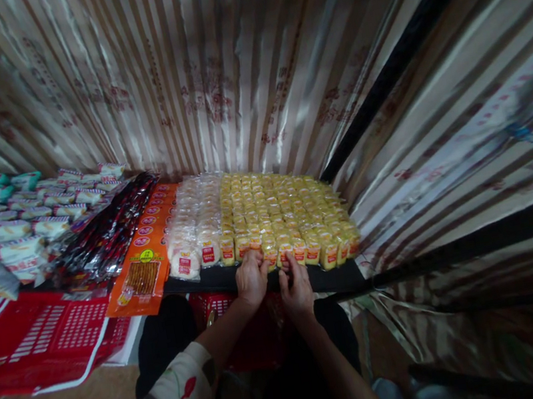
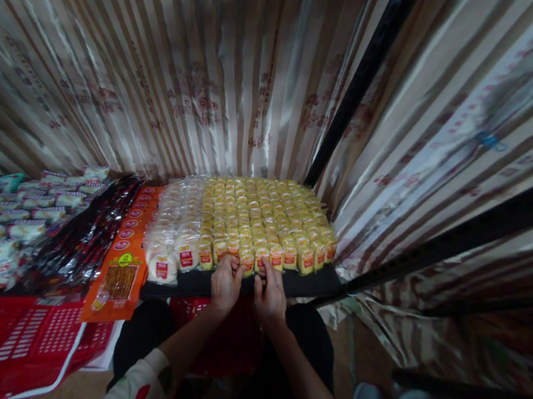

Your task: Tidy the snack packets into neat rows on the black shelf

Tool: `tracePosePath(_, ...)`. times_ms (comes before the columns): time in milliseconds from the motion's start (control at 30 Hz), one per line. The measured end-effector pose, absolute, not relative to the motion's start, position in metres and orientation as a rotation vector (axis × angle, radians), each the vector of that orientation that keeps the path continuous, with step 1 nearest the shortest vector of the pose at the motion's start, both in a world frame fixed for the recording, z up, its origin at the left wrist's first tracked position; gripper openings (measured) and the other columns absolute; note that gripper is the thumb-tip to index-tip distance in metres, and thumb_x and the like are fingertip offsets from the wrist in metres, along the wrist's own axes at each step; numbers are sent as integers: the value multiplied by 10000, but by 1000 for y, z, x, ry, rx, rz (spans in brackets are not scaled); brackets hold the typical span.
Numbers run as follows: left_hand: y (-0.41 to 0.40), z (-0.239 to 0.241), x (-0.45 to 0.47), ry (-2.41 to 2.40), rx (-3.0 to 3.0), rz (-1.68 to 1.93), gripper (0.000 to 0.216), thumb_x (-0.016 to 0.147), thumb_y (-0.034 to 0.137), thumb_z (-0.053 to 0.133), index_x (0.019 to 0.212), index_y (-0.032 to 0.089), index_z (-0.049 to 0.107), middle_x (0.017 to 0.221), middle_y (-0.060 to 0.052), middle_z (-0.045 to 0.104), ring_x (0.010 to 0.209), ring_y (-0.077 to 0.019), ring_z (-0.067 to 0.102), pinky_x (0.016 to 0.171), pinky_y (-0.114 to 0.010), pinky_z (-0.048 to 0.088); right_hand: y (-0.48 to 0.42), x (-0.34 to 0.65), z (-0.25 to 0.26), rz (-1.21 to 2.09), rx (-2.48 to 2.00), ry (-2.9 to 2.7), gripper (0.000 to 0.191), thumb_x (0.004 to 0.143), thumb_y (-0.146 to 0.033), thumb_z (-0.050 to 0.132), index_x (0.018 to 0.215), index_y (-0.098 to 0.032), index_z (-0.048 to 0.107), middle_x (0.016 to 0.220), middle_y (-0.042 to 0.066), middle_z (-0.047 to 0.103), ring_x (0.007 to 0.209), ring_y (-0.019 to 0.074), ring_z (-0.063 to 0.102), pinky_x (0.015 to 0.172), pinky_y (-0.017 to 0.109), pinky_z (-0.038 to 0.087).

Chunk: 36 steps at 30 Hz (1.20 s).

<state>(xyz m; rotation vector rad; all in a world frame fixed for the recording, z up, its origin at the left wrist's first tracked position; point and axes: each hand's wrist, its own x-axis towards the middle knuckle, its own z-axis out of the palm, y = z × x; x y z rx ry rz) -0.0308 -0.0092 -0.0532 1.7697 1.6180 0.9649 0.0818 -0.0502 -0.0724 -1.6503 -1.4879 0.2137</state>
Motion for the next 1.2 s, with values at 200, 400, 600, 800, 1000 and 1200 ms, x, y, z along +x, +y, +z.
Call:
tracePosePath(200, -8, -56, -33, 1554, 1800, 1002, 65, 824, 192, 504, 773, 209, 467, 733, 29, 534, 684, -118, 527, 669, -234, 420, -48, 86, -73, 250, -1633, -1506, 450, 894, -361, 371, 1278, -132, 427, 995, 123, 576, 870, 192, 573, 793, 359, 489)
tracePosePath(400, -6, -62, -29, 1494, 1779, 1041, 92, 828, 191, 480, 739, 202, 458, 694, 38, 506, 651, -113, 508, 647, -225, 406, -46, 83, -72, 219, -1652, -1506, 493, 881, -419, 409, 1281, -132, 412, 926, 102, 569, 853, 199, 563, 789, 363, 484)
tracePosePath(600, -6, -67, -28, 1493, 1758, 1040, 104, 836, 227, 484, 735, 201, 475, 697, 37, 518, 645, -102, 505, 651, -220, 410, -44, 81, -73, 194, -1674, -1499, 506, 873, -448, 415, 1281, -150, 400, 978, 108, 565, 872, 199, 559, 784, 353, 487)
tracePosePath(800, -6, -71, -26, 1463, 1748, 1086, 120, 850, 248, 464, 747, 195, 496, 729, 17, 539, 690, -112, 521, 677, -231, 426, -42, 83, -75, 175, -1704, -1483, 452, 882, -402, 399, 1265, -162, 411, 909, 83, 566, 832, 192, 567, 775, 347, 483)
tracePosePath(1000, -6, -77, -26, 1460, 1760, 1095, 133, 857, 265, 457, 762, 196, 518, 742, 7, 556, 721, -119, 539, 703, -237, 444, -40, 83, -78, 146, -1711, -1487, 449, 888, -381, 373, 1273, -152, 399, 951, 102, 573, 857, 194, 568, 784, 338, 480)
tracePosePath(1200, -7, -83, -28, 1423, 1907, 1077, 171, 886, 283, 420, 817, 196, 550, 802, -18, 580, 773, -132, 554, 744, -243, 450, -41, 83, -77, 158, -1709, -1492, 443, 878, -336, 374, 1274, -141, 412, 994, 115, 575, 867, 194, 565, 801, 344, 477)
